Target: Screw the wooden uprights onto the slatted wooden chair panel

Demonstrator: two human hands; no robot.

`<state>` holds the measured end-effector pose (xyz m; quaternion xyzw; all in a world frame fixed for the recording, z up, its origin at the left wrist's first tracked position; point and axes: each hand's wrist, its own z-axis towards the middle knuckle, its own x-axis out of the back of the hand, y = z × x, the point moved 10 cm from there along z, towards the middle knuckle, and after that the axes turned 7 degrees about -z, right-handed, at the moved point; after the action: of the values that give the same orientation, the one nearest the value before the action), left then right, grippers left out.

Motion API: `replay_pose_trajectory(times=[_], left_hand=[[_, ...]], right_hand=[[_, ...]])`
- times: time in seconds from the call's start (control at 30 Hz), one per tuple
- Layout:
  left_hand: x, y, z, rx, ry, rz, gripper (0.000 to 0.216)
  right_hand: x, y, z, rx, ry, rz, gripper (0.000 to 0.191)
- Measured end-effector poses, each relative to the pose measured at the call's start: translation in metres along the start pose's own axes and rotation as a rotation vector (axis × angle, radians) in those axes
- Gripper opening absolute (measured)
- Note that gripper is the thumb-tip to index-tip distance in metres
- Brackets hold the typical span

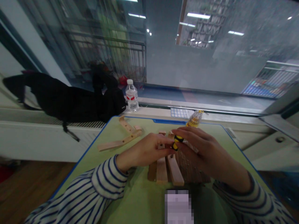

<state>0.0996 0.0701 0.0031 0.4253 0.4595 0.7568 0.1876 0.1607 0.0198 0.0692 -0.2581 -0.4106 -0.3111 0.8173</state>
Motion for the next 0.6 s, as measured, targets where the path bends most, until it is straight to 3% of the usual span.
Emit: replay_pose_trajectory(times=[0.27, 0.6], left_hand=[[-0.0032, -0.0013, -0.0002, 0.011, -0.027, -0.008, 0.018], [0.0039, -0.0063, -0.0009, 0.059, 0.105, 0.027, 0.01]], right_hand=[[-0.0016, 0.0043, -0.0001, -0.012, 0.026, 0.073, 0.026], [0.0015, 0.0009, 0.0007, 0.018, 0.036, 0.057, 0.027]])
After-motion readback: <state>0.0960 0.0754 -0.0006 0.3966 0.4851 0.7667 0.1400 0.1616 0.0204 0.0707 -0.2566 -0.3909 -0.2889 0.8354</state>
